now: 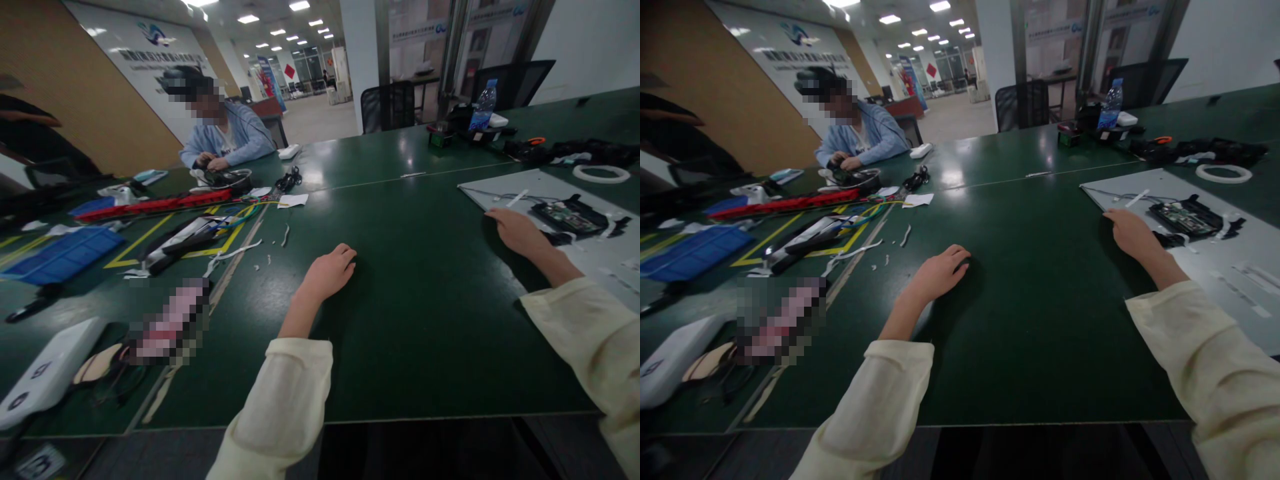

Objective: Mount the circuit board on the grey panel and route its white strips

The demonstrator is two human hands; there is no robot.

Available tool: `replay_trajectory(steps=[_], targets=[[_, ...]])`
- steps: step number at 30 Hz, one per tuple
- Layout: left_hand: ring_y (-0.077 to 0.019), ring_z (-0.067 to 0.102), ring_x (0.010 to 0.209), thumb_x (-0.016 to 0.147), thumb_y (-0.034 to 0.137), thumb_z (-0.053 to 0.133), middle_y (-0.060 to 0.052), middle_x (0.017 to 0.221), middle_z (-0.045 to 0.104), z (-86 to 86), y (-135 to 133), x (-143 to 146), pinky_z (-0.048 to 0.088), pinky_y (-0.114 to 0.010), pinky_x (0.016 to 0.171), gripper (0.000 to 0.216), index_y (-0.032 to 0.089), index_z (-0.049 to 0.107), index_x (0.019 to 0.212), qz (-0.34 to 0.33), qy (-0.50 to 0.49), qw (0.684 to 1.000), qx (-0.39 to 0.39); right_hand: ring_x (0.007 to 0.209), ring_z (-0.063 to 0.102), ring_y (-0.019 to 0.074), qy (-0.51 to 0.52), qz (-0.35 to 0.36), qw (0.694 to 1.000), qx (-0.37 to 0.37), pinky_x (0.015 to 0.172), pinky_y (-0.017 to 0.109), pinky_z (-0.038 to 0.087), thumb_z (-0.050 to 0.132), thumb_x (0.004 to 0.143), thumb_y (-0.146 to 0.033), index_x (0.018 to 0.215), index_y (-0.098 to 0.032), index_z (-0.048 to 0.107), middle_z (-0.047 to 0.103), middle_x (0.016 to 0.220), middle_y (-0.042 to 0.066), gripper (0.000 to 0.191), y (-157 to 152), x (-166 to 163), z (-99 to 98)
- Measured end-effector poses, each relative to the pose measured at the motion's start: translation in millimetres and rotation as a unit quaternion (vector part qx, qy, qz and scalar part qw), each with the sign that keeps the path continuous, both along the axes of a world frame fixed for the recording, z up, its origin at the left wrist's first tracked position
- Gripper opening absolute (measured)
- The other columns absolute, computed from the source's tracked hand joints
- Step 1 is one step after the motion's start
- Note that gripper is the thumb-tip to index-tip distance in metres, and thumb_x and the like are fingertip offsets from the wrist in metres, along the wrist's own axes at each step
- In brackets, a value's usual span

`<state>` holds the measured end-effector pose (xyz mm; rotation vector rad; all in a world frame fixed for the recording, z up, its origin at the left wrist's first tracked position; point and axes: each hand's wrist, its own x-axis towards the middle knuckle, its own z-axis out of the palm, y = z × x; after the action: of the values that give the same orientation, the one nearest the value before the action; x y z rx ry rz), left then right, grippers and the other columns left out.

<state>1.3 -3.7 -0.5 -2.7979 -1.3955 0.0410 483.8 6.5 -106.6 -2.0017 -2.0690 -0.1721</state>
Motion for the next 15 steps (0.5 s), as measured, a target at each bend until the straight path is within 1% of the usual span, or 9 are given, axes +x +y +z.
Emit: replay_trajectory(steps=[5,9,12,14,15], targets=[[-0.0166,0.064,0.093,0.096,0.031,0.037,-0.006,0.129,0.051,0.2,-0.7,0.2,0.051,-0.029,0.083,0.032,0.023,0.052,0.123,0.003,-0.001,1.0,-0.002,0.124,0.047,0.0263,0.01,-0.021,1.0,0.002,0.107,0.033,0.033,0.023,0.089,-0.015,0.13,-0.003,0.054,0.05,0.136,0.017,0.053,5.5,5.3,-1.8],[-0.0164,0.064,0.091,0.096,0.031,0.037,-0.006,0.128,0.051,-1.5,1.0,-0.3,0.051,-0.029,0.082,0.032,0.022,0.052,0.122,0.002,0.0,1.0,-0.001,0.123,0.048,0.0271,0.005,-0.036,0.999,0.0,0.105,0.034,0.033,0.024,0.089,-0.015,0.13,-0.002,0.054,0.05,0.136,0.02,0.052,5.2,3.5,2.0],[-0.0161,0.064,0.092,0.096,0.031,0.037,-0.006,0.128,0.051,-1.7,1.5,0.1,0.051,-0.029,0.084,0.031,0.023,0.052,0.122,0.008,-0.001,1.0,-0.004,0.119,0.05,0.026,0.025,-0.042,0.999,0.002,0.104,0.032,0.034,0.026,0.089,-0.017,0.128,-0.004,0.057,0.054,0.132,0.019,0.051,0.3,-0.3,7.6],[-0.0159,0.064,0.092,0.096,0.031,0.037,-0.006,0.129,0.05,-1.3,1.2,0.4,0.051,-0.029,0.083,0.032,0.024,0.051,0.123,0.008,-0.003,1.0,-0.005,0.116,0.052,0.0261,0.053,-0.072,0.996,0.02,0.101,0.032,0.035,0.03,0.089,-0.021,0.124,-0.007,0.06,0.058,0.127,0.018,0.048,-4.8,0.3,14.3],[-0.0159,0.064,0.09,0.096,0.031,0.037,-0.006,0.129,0.05,-1.0,1.0,0.5,0.051,-0.029,0.082,0.032,0.024,0.051,0.123,0.007,-0.002,1.0,-0.004,0.114,0.053,0.0264,0.07,-0.099,0.992,0.041,0.1,0.033,0.035,0.032,0.089,-0.023,0.123,-0.008,0.061,0.06,0.124,0.018,0.047,-7.8,2.7,18.5]])
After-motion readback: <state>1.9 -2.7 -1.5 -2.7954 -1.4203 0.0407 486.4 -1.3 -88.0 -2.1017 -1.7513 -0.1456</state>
